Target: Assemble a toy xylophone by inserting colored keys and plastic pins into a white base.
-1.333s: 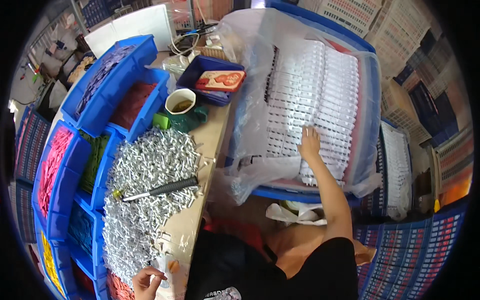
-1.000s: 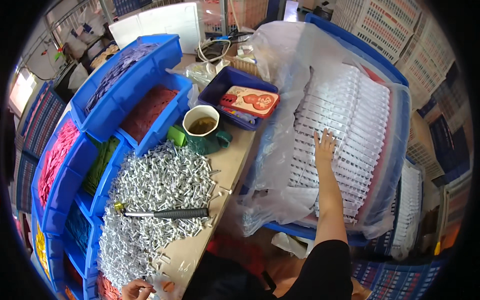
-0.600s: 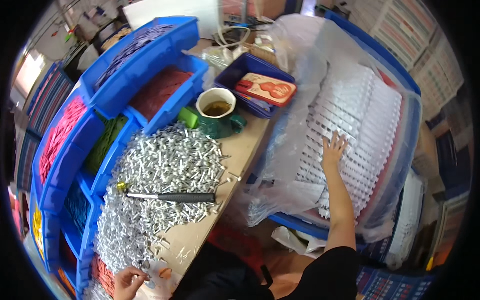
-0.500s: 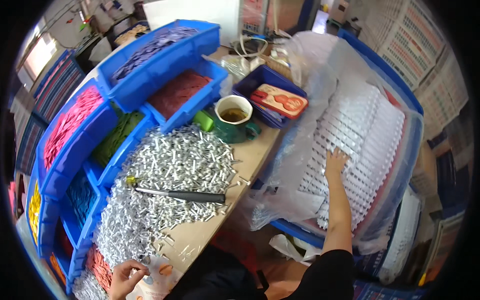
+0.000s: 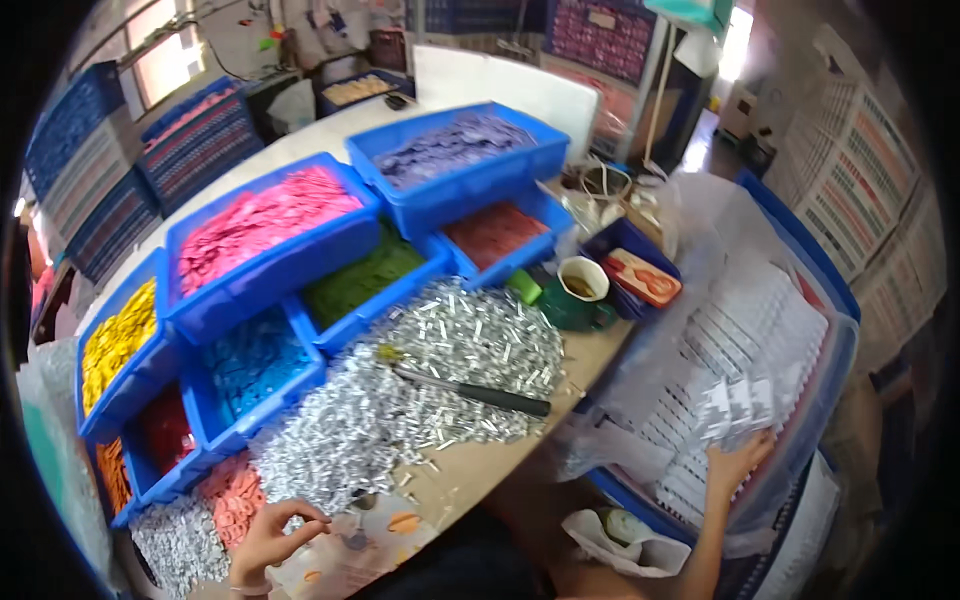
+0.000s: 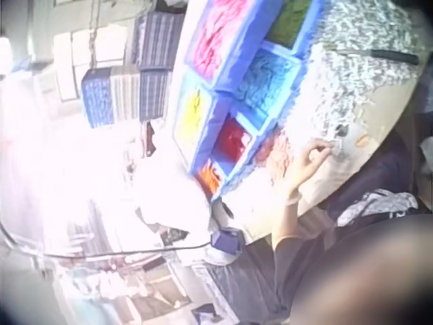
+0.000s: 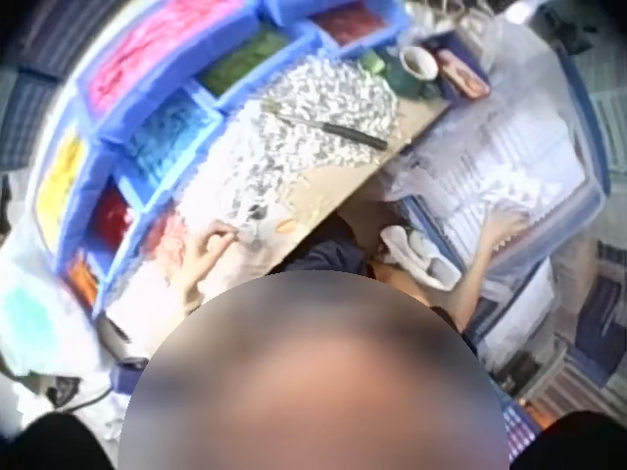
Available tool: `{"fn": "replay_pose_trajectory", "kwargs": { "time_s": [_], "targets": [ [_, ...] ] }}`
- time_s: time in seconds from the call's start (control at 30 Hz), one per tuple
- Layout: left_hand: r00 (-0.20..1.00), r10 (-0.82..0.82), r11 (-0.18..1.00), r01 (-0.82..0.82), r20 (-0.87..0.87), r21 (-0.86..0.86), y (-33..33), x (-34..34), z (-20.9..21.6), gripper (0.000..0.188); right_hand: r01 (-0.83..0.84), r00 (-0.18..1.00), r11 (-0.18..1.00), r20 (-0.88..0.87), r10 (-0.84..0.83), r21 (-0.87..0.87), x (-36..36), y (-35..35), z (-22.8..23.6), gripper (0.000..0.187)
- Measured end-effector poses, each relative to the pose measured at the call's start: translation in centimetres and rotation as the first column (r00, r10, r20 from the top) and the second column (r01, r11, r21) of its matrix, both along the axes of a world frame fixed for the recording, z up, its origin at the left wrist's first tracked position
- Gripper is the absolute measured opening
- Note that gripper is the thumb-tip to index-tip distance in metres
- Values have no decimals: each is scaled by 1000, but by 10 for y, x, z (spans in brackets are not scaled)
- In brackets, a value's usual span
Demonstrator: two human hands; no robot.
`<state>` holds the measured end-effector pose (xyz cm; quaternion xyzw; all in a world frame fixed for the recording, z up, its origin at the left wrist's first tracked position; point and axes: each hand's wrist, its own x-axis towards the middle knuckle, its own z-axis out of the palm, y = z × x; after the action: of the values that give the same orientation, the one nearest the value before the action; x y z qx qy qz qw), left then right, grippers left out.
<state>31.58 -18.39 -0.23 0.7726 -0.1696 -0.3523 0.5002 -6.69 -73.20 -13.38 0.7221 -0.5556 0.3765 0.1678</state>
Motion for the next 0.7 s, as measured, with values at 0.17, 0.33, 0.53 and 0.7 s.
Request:
{"fn": "replay_pose_trajectory", "kwargs": {
  "time_s": [0.17, 0.33, 0.53, 0.7],
  "targets": [
    [968, -175, 977, 193, 182, -87, 9, 6, -7, 14, -509, 852, 849, 58, 521, -139, 178, 69, 175, 85],
    [919, -296, 927, 342, 260, -152, 13, 4, 7, 17, -839, 527, 466, -208, 824, -281, 399, 118, 226, 85],
    [934, -206, 952, 260, 290, -161, 46, 0, -8, 17, -819, 574, 442, -491, 656, -366, 621, 152, 237, 68],
    [984, -32, 987, 58, 175, -148, 69, -9, -11, 18, -895, 429, 337, -769, 474, -291, 685, 185, 220, 61]
  ]
}}
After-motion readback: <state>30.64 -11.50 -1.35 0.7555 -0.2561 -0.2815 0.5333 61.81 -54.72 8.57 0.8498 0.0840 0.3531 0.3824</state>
